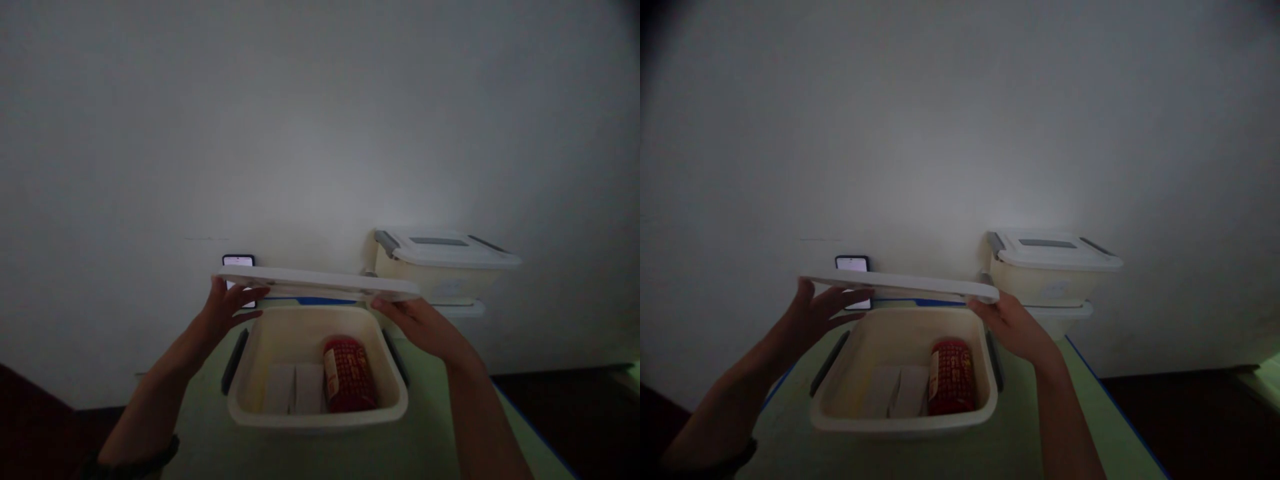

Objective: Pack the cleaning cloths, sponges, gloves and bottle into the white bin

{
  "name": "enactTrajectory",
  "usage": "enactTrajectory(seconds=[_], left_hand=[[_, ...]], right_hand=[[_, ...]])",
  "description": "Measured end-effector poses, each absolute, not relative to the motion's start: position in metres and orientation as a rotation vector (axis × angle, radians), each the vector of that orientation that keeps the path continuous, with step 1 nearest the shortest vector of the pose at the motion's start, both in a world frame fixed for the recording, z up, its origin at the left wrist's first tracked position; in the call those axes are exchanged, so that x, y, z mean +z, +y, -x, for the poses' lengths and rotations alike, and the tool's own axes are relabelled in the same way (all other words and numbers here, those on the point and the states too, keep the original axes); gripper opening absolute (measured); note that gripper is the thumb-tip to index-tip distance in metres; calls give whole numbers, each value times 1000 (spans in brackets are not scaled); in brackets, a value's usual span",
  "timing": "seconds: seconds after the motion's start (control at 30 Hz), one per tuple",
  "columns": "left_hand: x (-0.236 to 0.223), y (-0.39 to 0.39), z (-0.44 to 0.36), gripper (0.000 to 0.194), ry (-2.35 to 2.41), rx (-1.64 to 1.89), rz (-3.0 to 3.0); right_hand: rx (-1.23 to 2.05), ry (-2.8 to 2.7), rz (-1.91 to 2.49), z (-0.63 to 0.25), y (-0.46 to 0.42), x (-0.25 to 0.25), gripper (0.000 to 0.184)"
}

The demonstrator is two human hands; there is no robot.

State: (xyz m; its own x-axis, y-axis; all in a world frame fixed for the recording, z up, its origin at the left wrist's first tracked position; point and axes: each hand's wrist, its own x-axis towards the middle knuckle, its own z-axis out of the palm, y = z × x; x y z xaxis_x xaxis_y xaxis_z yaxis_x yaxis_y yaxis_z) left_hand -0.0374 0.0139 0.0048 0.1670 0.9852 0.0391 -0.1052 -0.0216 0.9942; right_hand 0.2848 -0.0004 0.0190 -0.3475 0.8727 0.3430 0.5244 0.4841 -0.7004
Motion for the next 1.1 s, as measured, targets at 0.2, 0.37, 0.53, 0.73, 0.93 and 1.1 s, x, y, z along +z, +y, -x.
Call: enactTrajectory(seconds=[0.2, 0.37, 0.53, 0.73, 0.93, 1.1], left_hand=[[6, 9, 35, 84, 1019, 1063, -1206], [19, -4, 34, 51, 1303, 930, -1537], [24, -9, 36, 43, 1378, 797, -1675], [12, -5, 38, 51, 1485, 701, -1672], [13, -6, 30, 29, 1501, 678, -1785], [6, 0, 26, 37, 1702, 653, -1965]], right_hand=[[629, -2248, 1090, -296, -6, 21, 44], [693, -2403, 1112, -301, -6, 22, 46], [686, -2405, 1238, -304, -5, 18, 46], [797, -2418, 1208, -309, -4, 11, 37], [841, -2293, 1297, -304, -2, 3, 39], [790, -2301, 1384, -293, 0, 3, 44]])
